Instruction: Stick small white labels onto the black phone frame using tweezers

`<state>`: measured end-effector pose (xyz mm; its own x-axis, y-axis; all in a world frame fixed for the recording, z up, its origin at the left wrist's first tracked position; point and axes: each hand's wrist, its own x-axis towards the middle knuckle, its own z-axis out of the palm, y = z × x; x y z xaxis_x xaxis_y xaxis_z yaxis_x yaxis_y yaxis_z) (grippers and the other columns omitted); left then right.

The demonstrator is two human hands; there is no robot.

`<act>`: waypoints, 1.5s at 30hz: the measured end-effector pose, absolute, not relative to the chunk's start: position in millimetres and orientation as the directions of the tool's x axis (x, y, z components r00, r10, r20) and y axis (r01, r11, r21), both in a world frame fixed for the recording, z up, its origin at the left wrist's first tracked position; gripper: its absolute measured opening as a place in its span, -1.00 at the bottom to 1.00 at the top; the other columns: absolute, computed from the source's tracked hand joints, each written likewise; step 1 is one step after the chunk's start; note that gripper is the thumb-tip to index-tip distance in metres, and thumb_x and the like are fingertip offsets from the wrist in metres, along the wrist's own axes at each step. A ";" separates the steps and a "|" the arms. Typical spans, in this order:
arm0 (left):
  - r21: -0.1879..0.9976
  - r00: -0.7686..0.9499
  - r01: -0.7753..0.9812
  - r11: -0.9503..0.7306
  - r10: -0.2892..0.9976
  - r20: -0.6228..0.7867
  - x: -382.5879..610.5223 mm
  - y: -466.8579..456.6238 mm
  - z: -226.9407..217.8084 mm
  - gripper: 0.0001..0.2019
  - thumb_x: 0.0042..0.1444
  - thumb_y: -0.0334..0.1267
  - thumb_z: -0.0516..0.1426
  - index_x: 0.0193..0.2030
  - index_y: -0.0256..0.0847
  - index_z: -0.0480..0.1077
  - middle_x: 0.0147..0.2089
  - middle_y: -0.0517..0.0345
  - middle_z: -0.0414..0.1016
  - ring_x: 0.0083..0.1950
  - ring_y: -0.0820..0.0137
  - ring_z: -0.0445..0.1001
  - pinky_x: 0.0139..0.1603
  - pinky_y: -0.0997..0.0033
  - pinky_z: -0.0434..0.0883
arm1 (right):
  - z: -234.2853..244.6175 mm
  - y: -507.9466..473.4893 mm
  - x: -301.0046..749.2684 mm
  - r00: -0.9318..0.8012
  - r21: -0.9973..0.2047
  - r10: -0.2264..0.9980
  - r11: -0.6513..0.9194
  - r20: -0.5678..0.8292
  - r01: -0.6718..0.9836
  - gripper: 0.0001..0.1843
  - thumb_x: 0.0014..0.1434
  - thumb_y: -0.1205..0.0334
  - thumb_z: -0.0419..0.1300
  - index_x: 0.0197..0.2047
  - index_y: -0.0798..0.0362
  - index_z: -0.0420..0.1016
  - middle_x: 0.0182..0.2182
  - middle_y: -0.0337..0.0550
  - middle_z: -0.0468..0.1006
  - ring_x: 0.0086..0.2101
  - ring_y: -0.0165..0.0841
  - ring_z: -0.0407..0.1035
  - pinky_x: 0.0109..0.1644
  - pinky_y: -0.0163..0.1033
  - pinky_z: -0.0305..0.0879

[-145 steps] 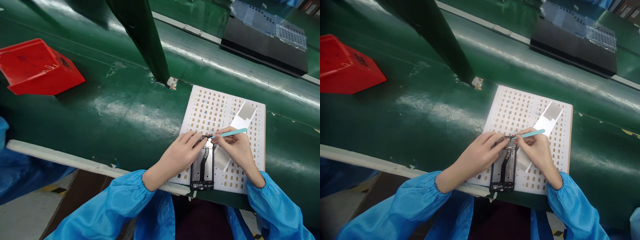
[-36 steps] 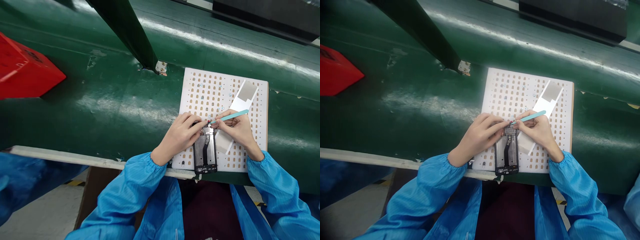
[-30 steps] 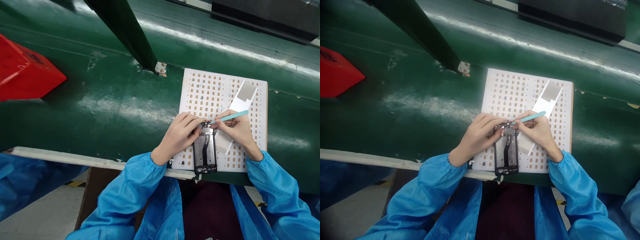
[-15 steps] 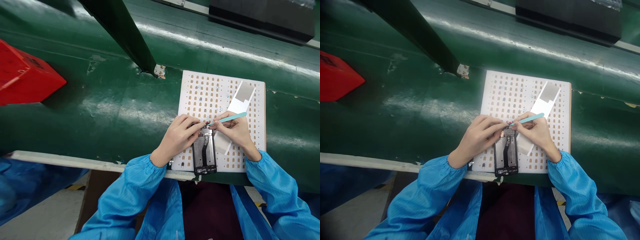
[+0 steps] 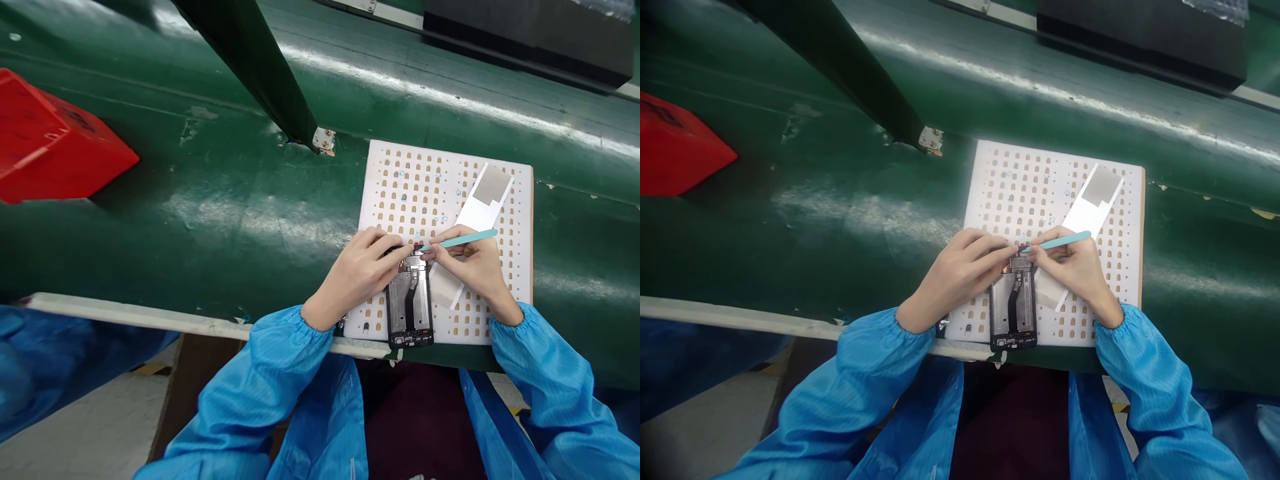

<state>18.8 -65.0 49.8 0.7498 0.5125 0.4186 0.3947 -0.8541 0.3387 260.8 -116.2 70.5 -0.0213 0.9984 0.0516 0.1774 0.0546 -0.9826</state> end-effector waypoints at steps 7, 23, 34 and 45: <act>0.370 0.745 0.395 -0.841 0.529 0.407 18.6 -64.4 47.4 -0.71 0.42 -0.46 0.12 0.21 -0.18 0.45 0.05 -0.05 0.63 0.00 0.17 0.47 0.00 0.07 0.55 | 72.4 -117.8 260.0 -0.087 -0.923 0.985 0.171 0.150 0.345 -0.86 0.45 0.14 0.35 -0.06 0.02 0.66 -0.21 -0.12 0.73 -0.24 -0.19 0.69 -0.19 -0.13 0.77; 0.354 0.737 0.395 -0.848 0.522 0.429 19.0 -63.8 47.1 -0.72 0.44 -0.44 0.12 0.23 -0.20 0.43 0.06 -0.04 0.63 0.02 0.18 0.47 0.00 0.11 0.54 | 68.1 -129.6 253.6 -0.298 -0.526 0.798 0.578 0.524 0.624 -0.73 0.46 0.46 0.28 0.06 -0.12 0.63 -0.18 -0.25 0.75 -0.33 -0.26 0.67 -0.32 -0.22 0.68; 0.356 0.731 0.401 -0.844 0.529 0.431 19.8 -64.1 46.5 -0.73 0.45 -0.44 0.11 0.21 -0.19 0.44 0.03 -0.02 0.62 -0.01 0.20 0.46 -0.02 0.13 0.53 | 69.6 -130.5 251.0 -0.362 -0.413 0.751 0.623 0.552 0.664 -0.71 0.46 0.51 0.24 0.05 -0.08 0.61 -0.23 -0.21 0.74 -0.39 -0.27 0.66 -0.35 -0.23 0.65; 0.380 0.731 0.401 -0.834 0.541 0.416 20.0 -64.4 47.9 -0.74 0.45 -0.44 0.10 0.19 -0.19 0.47 0.04 -0.02 0.62 0.00 0.21 0.48 -0.01 0.13 0.53 | 66.9 -130.9 252.0 -0.363 -0.427 0.740 0.640 0.566 0.639 -0.69 0.46 0.48 0.26 0.09 -0.11 0.64 -0.18 -0.20 0.75 -0.32 -0.24 0.69 -0.23 -0.22 0.73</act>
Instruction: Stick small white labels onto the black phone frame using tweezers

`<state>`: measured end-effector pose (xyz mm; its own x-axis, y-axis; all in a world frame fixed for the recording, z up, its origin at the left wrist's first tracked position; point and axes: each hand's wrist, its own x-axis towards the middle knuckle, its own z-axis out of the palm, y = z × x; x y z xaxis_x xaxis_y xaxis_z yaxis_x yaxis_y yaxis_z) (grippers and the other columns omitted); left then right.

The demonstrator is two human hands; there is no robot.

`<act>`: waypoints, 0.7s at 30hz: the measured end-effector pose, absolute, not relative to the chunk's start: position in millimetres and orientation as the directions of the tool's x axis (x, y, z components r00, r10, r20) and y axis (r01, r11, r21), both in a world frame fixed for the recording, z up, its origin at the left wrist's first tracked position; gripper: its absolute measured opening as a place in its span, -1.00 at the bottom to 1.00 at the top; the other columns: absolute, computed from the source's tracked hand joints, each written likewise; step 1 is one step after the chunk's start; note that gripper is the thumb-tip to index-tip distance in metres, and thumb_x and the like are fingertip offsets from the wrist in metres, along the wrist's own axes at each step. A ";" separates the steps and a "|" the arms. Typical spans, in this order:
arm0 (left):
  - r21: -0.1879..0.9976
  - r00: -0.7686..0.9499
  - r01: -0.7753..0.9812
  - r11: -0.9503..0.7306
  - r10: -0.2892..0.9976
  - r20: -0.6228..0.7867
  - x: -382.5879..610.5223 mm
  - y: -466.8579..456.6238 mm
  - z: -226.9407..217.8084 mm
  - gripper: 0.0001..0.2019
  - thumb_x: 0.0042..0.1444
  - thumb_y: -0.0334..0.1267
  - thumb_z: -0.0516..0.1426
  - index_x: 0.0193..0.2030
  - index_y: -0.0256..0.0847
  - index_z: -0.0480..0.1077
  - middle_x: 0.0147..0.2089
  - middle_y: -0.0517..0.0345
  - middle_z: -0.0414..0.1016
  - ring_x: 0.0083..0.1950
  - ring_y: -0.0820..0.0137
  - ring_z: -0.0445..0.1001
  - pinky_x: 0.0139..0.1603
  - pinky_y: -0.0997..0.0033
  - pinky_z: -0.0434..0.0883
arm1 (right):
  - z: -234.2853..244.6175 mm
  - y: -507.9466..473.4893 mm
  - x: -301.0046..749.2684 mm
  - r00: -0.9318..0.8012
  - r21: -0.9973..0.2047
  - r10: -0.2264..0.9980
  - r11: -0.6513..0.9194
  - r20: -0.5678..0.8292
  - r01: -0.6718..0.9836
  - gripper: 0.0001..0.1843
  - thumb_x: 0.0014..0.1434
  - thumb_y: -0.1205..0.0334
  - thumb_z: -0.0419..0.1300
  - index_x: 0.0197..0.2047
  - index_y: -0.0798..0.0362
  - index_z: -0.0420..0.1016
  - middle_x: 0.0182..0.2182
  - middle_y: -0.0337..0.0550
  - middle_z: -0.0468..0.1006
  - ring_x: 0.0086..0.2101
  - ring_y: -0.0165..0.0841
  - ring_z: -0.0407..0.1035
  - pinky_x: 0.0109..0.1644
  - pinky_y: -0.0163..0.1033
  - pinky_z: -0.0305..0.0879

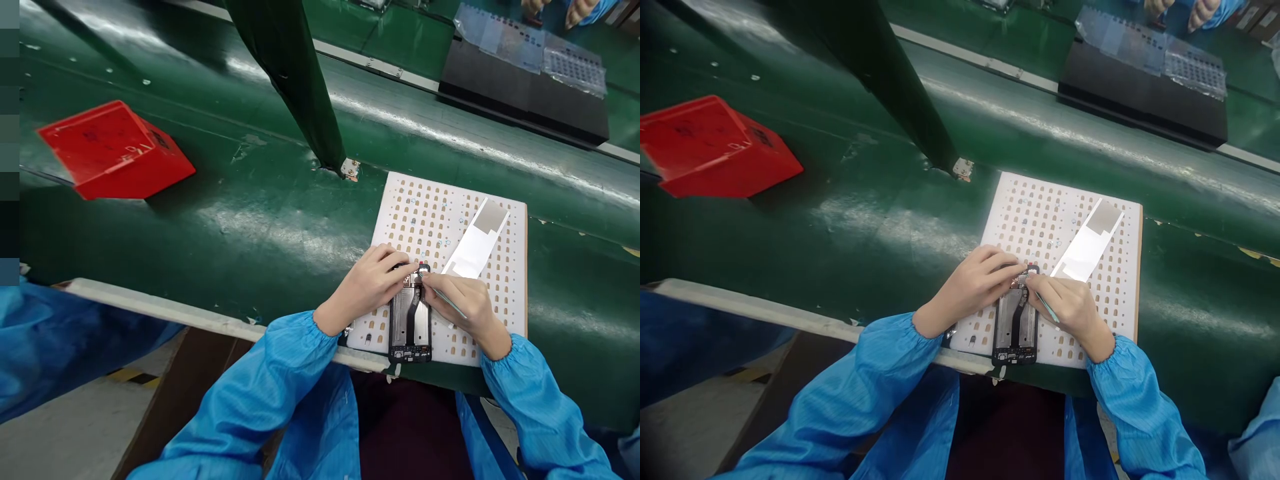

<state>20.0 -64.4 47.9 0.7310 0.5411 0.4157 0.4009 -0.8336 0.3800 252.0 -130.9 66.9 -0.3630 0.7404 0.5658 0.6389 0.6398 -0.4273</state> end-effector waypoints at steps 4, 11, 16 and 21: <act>0.384 0.729 0.393 -0.836 0.537 0.424 20.5 -64.2 46.9 -0.75 0.45 -0.43 0.11 0.19 -0.21 0.47 0.04 -0.03 0.62 0.00 0.21 0.46 -0.02 0.14 0.52 | 68.5 -129.9 251.3 -0.362 -0.415 0.741 0.636 0.566 0.651 -0.69 0.46 0.50 0.24 0.09 -0.11 0.62 -0.21 -0.23 0.75 -0.37 -0.26 0.67 -0.32 -0.24 0.69; 0.540 0.691 0.350 -0.766 0.600 0.404 20.1 -60.7 45.2 -0.74 0.46 -0.42 0.12 0.20 -0.16 0.50 0.04 0.03 0.63 0.01 0.24 0.46 0.02 0.14 0.48 | 70.0 -129.6 250.8 -0.383 -0.366 0.720 0.649 0.578 0.666 -0.68 0.45 0.54 0.25 0.12 -0.06 0.56 -0.22 -0.22 0.74 -0.39 -0.28 0.65 -0.37 -0.23 0.62; 0.507 0.712 0.378 -0.775 0.593 0.376 19.9 -60.5 48.8 -0.73 0.48 -0.39 0.11 0.22 -0.14 0.48 0.05 0.03 0.62 0.02 0.24 0.47 0.00 0.18 0.47 | 67.3 -129.5 250.6 -0.367 -0.366 0.721 0.642 0.588 0.674 -0.72 0.45 0.53 0.25 0.09 -0.01 0.56 -0.26 -0.21 0.73 -0.44 -0.28 0.63 -0.48 -0.21 0.54; 0.196 0.818 0.447 -0.873 0.488 0.306 22.5 -66.1 62.6 -0.73 0.47 -0.47 0.06 0.19 -0.21 0.47 0.08 -0.05 0.62 0.01 0.18 0.52 -0.05 0.17 0.50 | 78.7 -142.4 265.2 -0.290 -0.416 0.732 0.615 0.616 0.670 -0.65 0.45 0.52 0.27 0.20 -0.02 0.55 -0.15 -0.17 0.74 -0.30 -0.25 0.68 -0.30 -0.22 0.65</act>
